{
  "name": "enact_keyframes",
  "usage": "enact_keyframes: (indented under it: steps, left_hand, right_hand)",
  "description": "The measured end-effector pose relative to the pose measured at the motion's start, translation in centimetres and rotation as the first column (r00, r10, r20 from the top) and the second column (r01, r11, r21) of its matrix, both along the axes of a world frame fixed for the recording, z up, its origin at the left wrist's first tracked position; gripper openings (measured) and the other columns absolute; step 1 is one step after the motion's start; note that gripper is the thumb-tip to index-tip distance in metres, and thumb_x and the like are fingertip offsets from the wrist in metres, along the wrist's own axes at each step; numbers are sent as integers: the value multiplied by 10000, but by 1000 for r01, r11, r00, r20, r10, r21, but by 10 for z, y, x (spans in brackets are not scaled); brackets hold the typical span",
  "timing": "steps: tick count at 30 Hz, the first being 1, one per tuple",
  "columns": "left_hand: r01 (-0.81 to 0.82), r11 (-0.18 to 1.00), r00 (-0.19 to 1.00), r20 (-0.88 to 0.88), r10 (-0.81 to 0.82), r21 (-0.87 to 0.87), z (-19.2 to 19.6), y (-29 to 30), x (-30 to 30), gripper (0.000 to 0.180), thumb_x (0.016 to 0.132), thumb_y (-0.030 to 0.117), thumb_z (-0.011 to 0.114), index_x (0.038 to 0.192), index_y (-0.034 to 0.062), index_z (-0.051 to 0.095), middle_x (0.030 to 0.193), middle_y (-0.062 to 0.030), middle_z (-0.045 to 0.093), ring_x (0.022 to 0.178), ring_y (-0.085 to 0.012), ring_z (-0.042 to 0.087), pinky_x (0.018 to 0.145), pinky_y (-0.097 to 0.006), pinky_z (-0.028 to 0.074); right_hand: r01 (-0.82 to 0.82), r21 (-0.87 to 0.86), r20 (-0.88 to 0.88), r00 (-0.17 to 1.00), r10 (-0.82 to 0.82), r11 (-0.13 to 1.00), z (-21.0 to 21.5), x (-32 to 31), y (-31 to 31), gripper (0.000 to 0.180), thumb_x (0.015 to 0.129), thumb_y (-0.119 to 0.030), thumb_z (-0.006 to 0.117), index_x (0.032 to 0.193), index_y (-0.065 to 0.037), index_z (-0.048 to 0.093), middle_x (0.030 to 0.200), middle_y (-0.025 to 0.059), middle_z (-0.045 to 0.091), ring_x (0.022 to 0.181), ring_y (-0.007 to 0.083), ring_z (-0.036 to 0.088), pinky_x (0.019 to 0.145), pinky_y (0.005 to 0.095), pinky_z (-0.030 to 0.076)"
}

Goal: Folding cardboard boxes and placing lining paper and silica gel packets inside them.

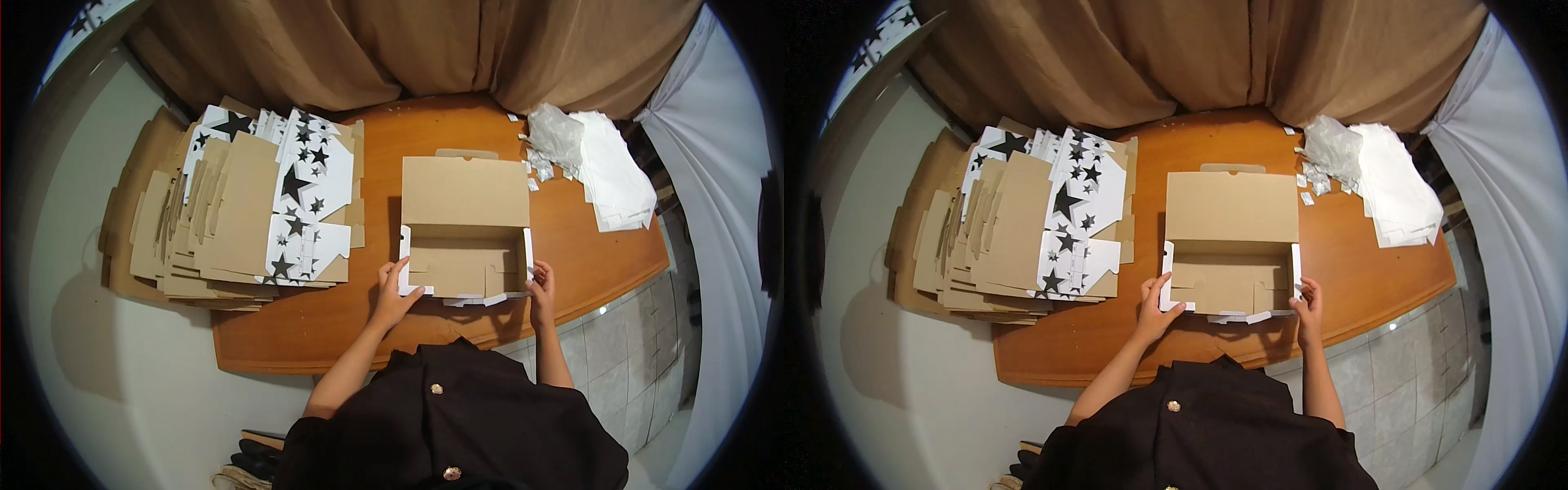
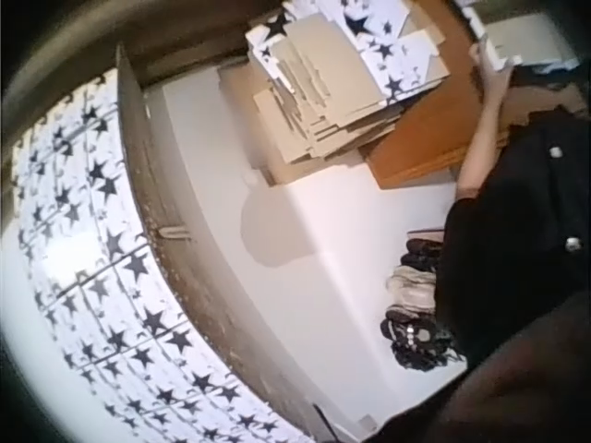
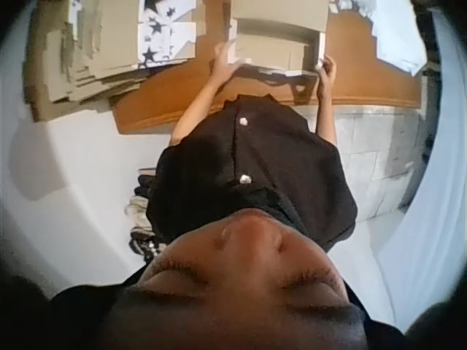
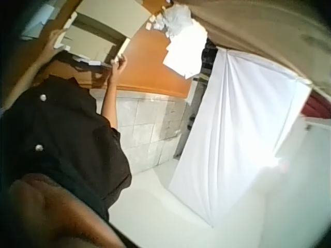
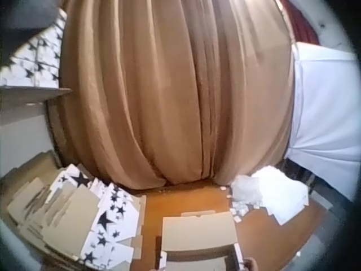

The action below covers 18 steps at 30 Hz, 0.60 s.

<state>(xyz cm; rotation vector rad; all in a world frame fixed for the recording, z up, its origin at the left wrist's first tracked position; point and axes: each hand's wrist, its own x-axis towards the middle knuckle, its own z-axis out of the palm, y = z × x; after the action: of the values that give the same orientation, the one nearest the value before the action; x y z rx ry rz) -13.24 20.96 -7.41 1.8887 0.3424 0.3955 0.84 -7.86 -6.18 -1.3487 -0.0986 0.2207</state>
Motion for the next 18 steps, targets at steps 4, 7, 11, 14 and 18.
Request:
enact_keyframes:
  steps: [4, 7, 11, 14, 18]
  left_hand:
    - [-11, 996, 1000, -27, 13, 83, -5, -13, -2, 661, 757, 229, 715, 1316, 43, 415, 1163, -129, 342, 1123, -272, 379, 985, -359, 324]
    - [-9, 992, 999, -38, 14, 128, -3, -19, 1, 649, 768, 237, 705, 1313, 35, 419, 1159, -133, 351, 1111, -274, 394, 970, -359, 341]
    - [-6, 982, 999, -48, 15, 186, 1, -25, 8, 646, 766, 249, 709, 1309, 41, 428, 1153, -140, 364, 1089, -272, 415, 943, -360, 368]
    - [20, 978, 995, -100, 1, 207, 11, -36, 15, 649, 756, 252, 718, 1305, 53, 436, 1156, -144, 365, 1093, -276, 418, 933, -365, 377]
    - [25, 985, 995, -100, -8, 169, 22, -66, 31, 600, 749, 278, 721, 1255, 66, 480, 1156, -152, 371, 1091, -290, 420, 943, -365, 365]
  right_hand:
    - [15, -580, 366, 898, 244, 815, 36, -24, -2, 574, 637, -267, 742, 1169, -159, 557, 1195, 129, 426, 1218, 307, 354, 1021, 473, 263]
    - [235, -859, 486, 654, 579, 455, 51, -28, 7, 352, 640, -327, 750, 947, -182, 661, 1154, 82, 517, 1185, 303, 414, 952, 673, 182]
    - [-12, -895, 334, 647, 686, 447, 56, -5, 3, 207, 699, -308, 700, 834, -158, 655, 891, -51, 616, 975, 153, 553, 966, 630, 200]
    - [-152, -925, 127, 741, 659, 349, 58, 20, -6, 249, 737, -347, 672, 873, -139, 671, 987, -3, 611, 1071, 203, 511, 976, 634, 186]
    - [94, -948, 283, 688, 669, 305, 61, 42, -17, 371, 781, -398, 632, 1055, -147, 647, 1186, 79, 539, 1212, 282, 406, 991, 648, 148]
